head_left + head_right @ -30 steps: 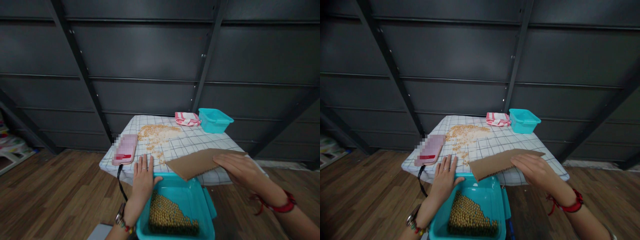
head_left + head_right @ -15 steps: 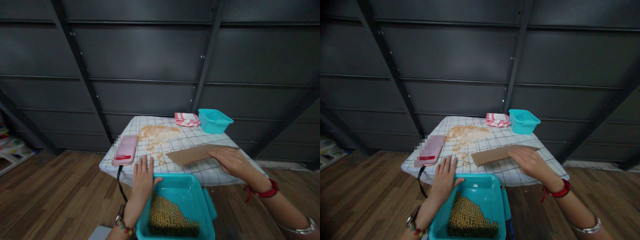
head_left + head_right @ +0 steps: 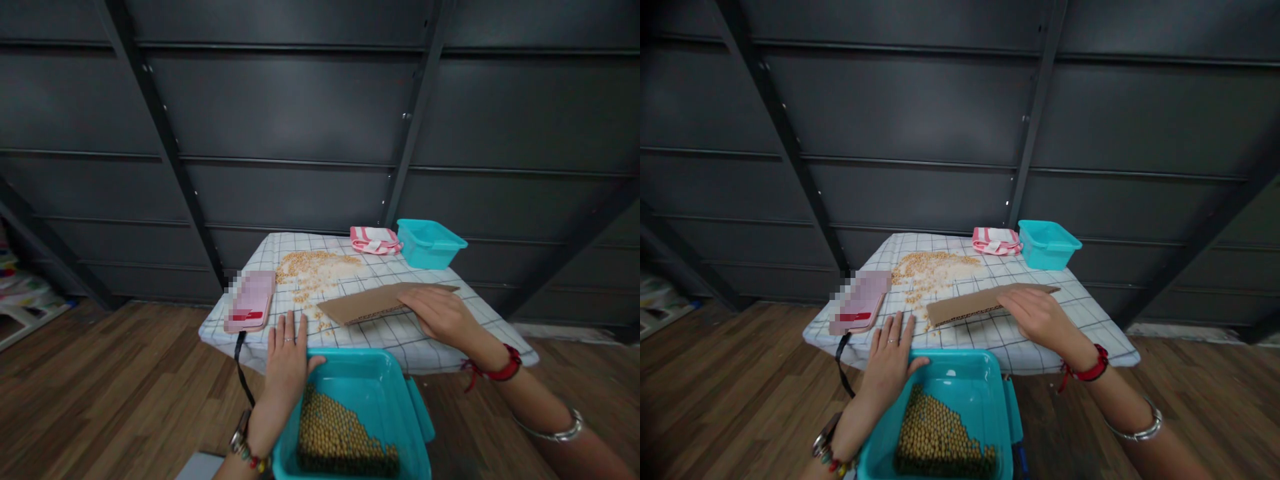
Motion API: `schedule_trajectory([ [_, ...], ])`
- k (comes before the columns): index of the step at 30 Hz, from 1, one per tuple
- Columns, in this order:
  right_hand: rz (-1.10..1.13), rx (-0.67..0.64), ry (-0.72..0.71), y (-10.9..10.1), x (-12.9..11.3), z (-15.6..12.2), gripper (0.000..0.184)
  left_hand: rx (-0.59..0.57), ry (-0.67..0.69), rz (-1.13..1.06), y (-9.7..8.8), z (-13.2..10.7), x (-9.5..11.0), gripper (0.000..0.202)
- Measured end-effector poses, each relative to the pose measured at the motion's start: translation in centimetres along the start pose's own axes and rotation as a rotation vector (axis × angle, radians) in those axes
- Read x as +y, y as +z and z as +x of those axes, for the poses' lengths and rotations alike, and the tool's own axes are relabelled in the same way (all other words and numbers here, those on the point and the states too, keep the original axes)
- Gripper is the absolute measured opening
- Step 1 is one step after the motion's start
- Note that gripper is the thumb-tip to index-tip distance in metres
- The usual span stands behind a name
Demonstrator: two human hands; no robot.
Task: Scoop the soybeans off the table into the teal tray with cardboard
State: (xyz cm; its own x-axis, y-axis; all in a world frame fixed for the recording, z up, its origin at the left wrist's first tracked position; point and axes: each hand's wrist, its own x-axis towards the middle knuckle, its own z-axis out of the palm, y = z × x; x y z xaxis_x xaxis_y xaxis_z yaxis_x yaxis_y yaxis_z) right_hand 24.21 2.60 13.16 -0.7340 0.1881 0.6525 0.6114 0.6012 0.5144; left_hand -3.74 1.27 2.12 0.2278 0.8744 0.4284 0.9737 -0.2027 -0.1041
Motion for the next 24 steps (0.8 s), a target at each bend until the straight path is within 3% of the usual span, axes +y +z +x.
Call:
schedule_trajectory([
  [5, 0.066, 0.023, -0.020, 0.3, -0.2, -0.1, 0.029, -0.002, -0.002, 0.003, -0.1, -0.1, 0.3, 0.069],
  [16, 0.091, -0.025, 0.011, -2.2, -0.4, -1.4, 0.035, 0.001, -0.007, -0.014, 0.1, 0.0, 0.0, 0.071],
  [24, 0.116, -0.009, 0.047, -1.0, -0.6, -1.5, 0.043, 0.018, -0.002, -0.014, 0.2, 0.0, 0.1, 0.069],
])
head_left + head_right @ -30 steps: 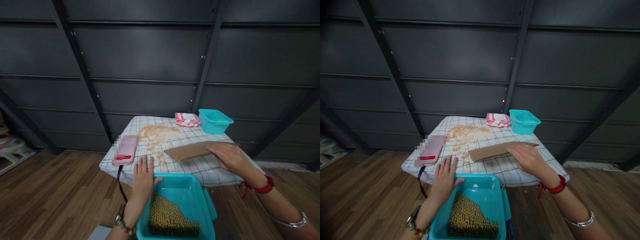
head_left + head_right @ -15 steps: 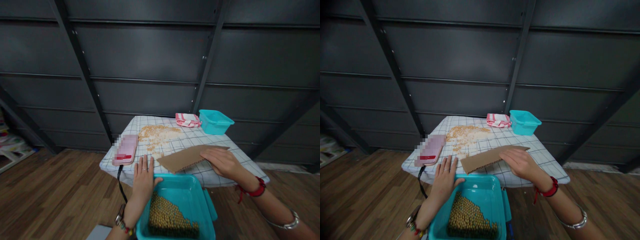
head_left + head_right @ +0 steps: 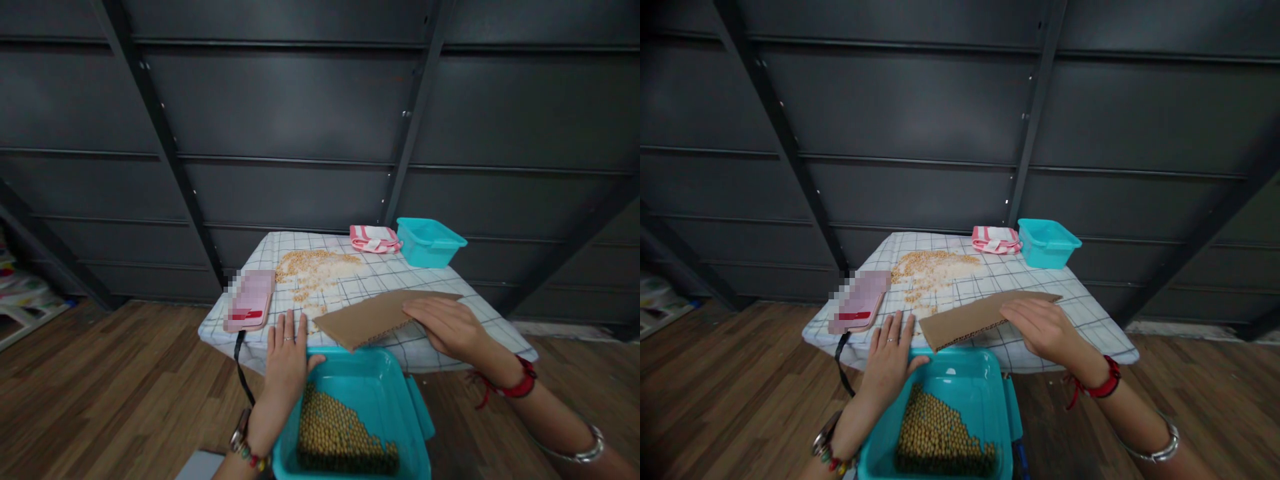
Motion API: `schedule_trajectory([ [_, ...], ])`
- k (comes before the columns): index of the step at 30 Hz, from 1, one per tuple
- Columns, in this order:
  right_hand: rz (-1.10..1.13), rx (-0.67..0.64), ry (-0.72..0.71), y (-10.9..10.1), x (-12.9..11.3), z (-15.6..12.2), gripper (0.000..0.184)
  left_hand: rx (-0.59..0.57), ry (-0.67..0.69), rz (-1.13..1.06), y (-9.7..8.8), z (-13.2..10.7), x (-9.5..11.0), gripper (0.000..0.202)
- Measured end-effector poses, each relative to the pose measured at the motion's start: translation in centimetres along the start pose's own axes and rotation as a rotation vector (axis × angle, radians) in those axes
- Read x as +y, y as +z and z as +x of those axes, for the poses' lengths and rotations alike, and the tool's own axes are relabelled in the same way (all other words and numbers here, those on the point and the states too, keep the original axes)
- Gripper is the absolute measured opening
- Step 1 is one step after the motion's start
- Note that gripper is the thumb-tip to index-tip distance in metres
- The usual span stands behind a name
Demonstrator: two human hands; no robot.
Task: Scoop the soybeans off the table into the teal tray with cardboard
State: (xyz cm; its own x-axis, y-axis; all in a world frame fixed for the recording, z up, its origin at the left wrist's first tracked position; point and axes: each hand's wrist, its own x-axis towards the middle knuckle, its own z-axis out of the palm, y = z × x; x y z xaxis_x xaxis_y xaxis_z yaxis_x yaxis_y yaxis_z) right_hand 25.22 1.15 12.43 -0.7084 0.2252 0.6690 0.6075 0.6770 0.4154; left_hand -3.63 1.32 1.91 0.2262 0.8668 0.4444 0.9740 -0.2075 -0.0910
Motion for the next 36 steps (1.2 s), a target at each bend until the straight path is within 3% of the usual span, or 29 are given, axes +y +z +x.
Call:
schedule_trajectory([
  [6, 0.014, -0.031, -0.013, -0.7, -0.1, -0.1, 0.033, 0.004, -0.015, 0.010, -0.4, 0.2, 0.2, 0.067],
  [13, 0.064, -0.080, 0.030, -2.5, -0.1, -1.1, 0.035, -0.005, -0.004, 0.004, -0.1, 0.1, -0.2, 0.071],
  [24, -0.014, -0.008, -0.011, -0.7, -0.2, 0.4, 0.036, 0.006, -0.010, -0.009, -0.3, 0.1, 0.0, 0.069],
  [36, -0.045, -0.084, 0.025, -2.4, -0.1, -1.6, 0.031, 0.018, 0.001, 0.018, -0.1, 0.3, -0.2, 0.070],
])
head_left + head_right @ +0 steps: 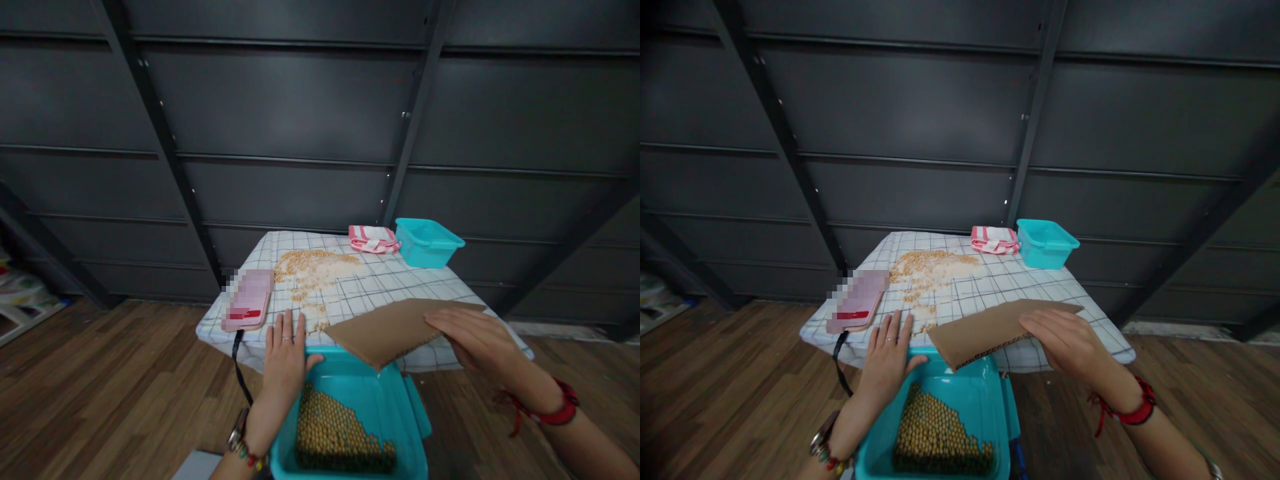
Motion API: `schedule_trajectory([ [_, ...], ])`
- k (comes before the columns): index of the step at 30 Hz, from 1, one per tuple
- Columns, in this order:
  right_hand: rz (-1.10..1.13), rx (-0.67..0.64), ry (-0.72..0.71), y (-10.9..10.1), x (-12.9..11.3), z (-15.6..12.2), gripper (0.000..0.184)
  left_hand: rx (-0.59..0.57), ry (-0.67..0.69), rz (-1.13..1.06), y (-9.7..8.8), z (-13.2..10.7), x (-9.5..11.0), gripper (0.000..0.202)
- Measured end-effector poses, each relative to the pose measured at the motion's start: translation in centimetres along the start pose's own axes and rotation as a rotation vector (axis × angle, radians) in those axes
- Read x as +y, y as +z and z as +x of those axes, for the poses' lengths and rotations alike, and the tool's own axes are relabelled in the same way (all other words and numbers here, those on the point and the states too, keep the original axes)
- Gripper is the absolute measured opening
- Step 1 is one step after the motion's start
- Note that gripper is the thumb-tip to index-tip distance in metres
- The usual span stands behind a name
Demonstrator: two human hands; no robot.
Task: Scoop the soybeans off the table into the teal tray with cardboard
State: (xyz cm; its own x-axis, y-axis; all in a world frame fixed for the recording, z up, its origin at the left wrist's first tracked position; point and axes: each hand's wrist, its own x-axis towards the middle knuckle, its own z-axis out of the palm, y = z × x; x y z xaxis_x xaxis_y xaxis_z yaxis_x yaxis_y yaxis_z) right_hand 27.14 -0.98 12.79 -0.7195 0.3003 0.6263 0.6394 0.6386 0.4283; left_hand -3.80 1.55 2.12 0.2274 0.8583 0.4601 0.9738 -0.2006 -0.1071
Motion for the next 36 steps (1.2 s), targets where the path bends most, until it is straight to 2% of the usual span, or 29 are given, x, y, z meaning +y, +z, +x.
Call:
schedule_trajectory([
  [3, -0.044, 0.040, -0.010, 0.7, -0.1, 0.7, 0.030, 0.003, 0.015, 0.030, 0.1, -0.1, 0.0, 0.074],
  [8, -0.033, 0.050, -0.047, 1.6, -0.2, 1.4, 0.030, 0.032, 0.013, 0.028, 0.1, -0.1, 0.1, 0.068],
  [17, 0.049, -0.009, -0.015, -0.4, -0.2, 0.6, 0.033, -0.004, 0.000, 0.014, 0.0, 0.0, 0.1, 0.070],
  [27, -0.010, 0.009, -0.020, 0.9, -0.3, 0.6, 0.037, 0.028, 0.002, 0.029, 0.2, -0.1, 0.1, 0.070],
  [32, 0.010, -0.024, -0.006, 0.0, -0.2, 0.0, 0.034, 0.034, -0.002, 0.013, 0.3, 0.0, 0.0, 0.071],
  [36, 0.054, -0.046, 0.012, -0.8, -0.3, -0.7, 0.040, 0.015, -0.001, -0.010, 0.4, 0.1, -0.1, 0.068],
])
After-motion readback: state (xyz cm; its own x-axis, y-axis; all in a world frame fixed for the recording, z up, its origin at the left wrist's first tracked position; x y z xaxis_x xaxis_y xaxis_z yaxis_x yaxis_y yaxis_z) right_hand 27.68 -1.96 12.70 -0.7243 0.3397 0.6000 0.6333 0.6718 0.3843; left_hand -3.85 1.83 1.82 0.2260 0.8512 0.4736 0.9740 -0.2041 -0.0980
